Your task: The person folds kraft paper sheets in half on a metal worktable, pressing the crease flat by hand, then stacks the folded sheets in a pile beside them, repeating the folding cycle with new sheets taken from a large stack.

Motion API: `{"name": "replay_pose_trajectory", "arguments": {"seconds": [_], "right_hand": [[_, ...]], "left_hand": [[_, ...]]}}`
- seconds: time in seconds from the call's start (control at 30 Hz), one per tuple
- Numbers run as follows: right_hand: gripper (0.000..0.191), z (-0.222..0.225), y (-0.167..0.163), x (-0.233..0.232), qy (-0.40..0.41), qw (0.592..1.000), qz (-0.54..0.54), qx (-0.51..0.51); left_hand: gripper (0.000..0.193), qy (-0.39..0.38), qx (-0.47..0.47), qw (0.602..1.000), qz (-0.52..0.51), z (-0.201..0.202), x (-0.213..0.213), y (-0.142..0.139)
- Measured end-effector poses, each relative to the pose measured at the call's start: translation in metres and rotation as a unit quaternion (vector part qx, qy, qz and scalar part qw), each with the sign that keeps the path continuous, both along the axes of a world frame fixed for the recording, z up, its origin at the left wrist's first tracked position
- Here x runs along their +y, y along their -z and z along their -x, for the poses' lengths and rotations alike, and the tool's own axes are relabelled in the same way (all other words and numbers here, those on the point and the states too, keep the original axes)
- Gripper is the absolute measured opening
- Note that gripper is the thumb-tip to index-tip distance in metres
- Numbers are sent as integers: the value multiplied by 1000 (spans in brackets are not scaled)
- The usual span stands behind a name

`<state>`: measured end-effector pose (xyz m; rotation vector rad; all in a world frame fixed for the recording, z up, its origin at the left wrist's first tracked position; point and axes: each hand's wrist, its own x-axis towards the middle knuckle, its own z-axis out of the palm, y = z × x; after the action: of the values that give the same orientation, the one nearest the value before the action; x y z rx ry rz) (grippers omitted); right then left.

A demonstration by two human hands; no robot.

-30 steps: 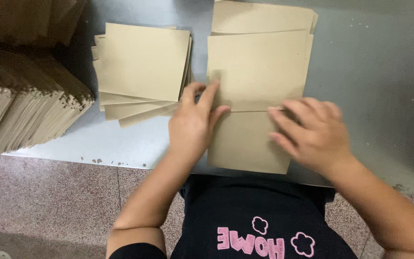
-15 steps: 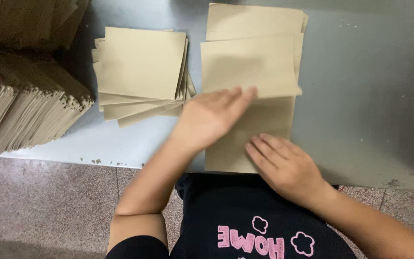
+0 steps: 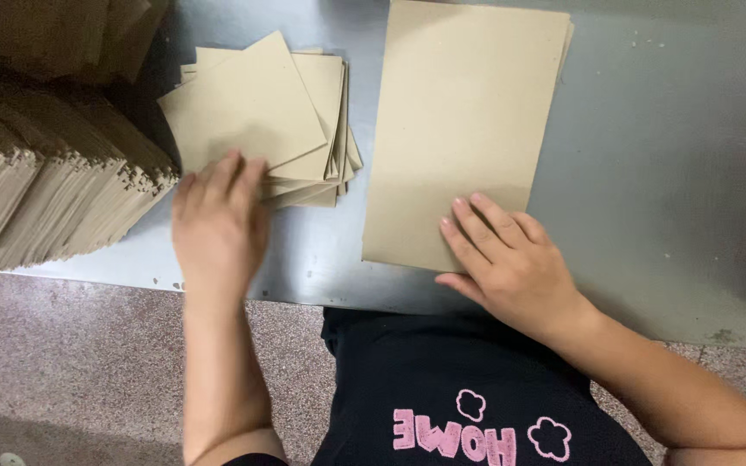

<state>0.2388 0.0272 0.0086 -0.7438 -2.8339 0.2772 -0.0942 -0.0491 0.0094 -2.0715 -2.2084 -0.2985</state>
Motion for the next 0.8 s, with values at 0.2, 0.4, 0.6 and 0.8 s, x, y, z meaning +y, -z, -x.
{"name": "replay_pose_trajectory", "arguments": {"seconds": [0.2,0.4,0.6,0.8], "right_hand": [[60,-2,-5,9,2,1000,30,-3],[55,-1,-12,11,12,997,75,-13],[55,-1,-14,16,11,994,109,-9],[57,-5,-13,24,-8,991,130,-10]], "left_hand": [[33,240,-238,941,-28,-65,3,-13],[31,276,-265,922,55,-83,20,-18],[36,257,-291,917,84,-81,25,-19],[37,247,-293,919,96,-78,26,-12]]}}
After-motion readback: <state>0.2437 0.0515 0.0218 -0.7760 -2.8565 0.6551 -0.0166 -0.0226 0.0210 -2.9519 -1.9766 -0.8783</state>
